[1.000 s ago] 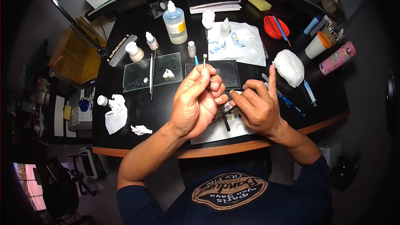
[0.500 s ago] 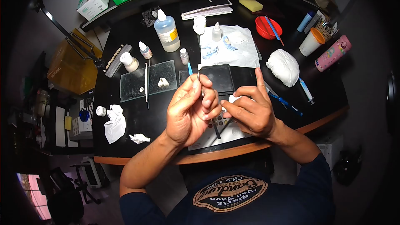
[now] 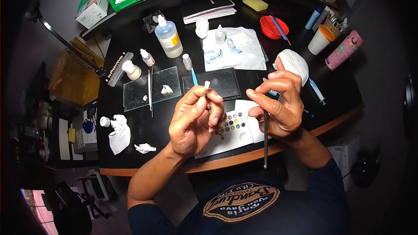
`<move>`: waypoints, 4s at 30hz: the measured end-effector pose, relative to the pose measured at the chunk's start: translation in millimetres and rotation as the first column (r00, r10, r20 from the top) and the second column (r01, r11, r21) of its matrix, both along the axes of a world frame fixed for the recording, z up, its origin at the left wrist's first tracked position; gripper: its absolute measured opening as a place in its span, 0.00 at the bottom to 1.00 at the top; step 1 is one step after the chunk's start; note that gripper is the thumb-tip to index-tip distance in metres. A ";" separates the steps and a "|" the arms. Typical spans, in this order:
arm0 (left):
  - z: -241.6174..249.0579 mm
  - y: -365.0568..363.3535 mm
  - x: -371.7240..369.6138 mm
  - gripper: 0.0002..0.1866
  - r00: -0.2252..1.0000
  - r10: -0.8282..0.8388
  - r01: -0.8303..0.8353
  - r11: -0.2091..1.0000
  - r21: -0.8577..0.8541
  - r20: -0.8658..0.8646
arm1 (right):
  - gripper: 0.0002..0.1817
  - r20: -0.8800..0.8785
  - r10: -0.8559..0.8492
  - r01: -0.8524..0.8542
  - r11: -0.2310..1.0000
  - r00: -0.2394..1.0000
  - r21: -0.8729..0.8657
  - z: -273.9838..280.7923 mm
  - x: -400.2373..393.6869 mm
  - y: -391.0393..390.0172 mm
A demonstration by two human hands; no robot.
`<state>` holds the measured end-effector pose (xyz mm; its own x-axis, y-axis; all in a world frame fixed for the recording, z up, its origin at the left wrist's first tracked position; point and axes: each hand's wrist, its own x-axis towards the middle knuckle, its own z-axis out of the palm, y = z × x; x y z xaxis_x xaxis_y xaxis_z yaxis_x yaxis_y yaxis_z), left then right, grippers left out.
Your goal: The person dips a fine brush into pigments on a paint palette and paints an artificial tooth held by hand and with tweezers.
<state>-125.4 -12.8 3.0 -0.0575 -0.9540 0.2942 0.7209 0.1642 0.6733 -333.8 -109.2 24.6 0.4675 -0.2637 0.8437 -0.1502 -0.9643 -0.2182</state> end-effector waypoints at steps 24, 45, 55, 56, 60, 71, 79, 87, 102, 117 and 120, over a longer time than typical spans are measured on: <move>-4.4 -1.8 0.0 0.16 1.000 -0.022 0.022 0.999 -0.039 -0.008 | 0.22 0.037 0.029 -0.029 1.000 0.999 -0.005 -4.1 5.7 -1.0; 11.7 1.7 -6.9 0.10 0.298 0.289 -0.381 0.910 -0.164 0.910 | 0.06 0.077 -0.043 -0.028 0.674 0.996 0.738 -60.6 -43.5 46.8; -5.7 -6.1 -4.2 0.11 -0.074 0.455 -0.215 0.861 -0.460 0.887 | 0.02 0.018 0.023 -0.029 0.661 1.000 0.749 -72.5 -54.0 60.0; -6.6 -6.2 -4.0 0.11 -0.093 0.450 -0.205 0.865 -0.459 0.888 | 0.02 0.035 0.041 -0.053 0.678 0.999 0.733 -75.4 -53.6 59.1; -12.6 -6.4 -2.8 0.10 -0.108 0.470 -0.178 0.858 -0.482 0.876 | 0.02 0.000 0.032 -0.022 0.702 1.000 0.712 -73.3 -49.0 58.3; -13.1 -5.3 -5.9 0.10 -0.097 0.434 -0.164 0.881 -0.444 0.896 | 0.04 -0.008 0.080 -0.053 0.735 0.997 0.677 -74.1 -47.2 55.2; -16.9 -5.6 -6.0 0.13 -0.094 0.448 -0.147 0.877 -0.457 0.889 | 0.04 -0.021 0.080 -0.044 0.724 0.997 0.688 -74.1 -48.3 56.3; -11.8 -7.0 -3.5 0.17 -0.097 0.454 -0.130 0.877 -0.463 0.886 | 0.03 0.158 0.091 -0.178 0.667 0.983 0.724 -72.9 -53.4 54.7; 2.4 -24.6 28.1 0.18 0.164 0.460 -0.073 0.888 -0.454 0.873 | 0.11 0.150 0.531 -0.550 0.779 0.834 0.302 0.9 1.0 -24.2; -8.8 -28.7 28.6 0.18 0.340 0.452 -0.094 0.889 -0.449 0.824 | 0.13 0.280 0.420 -0.496 0.810 0.863 0.312 -22.1 19.2 -7.5; -7.3 -28.8 28.2 0.18 0.325 0.434 -0.083 0.898 -0.432 0.840 | 0.12 0.246 0.469 -0.528 0.779 0.848 0.337 -22.5 15.3 -6.6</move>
<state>-97.3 -41.5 -4.3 -0.2166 -0.8608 0.4606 -0.4133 0.5083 0.7555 -318.4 -115.8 2.1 0.5077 -0.3370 0.7929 0.3893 -0.7312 -0.5601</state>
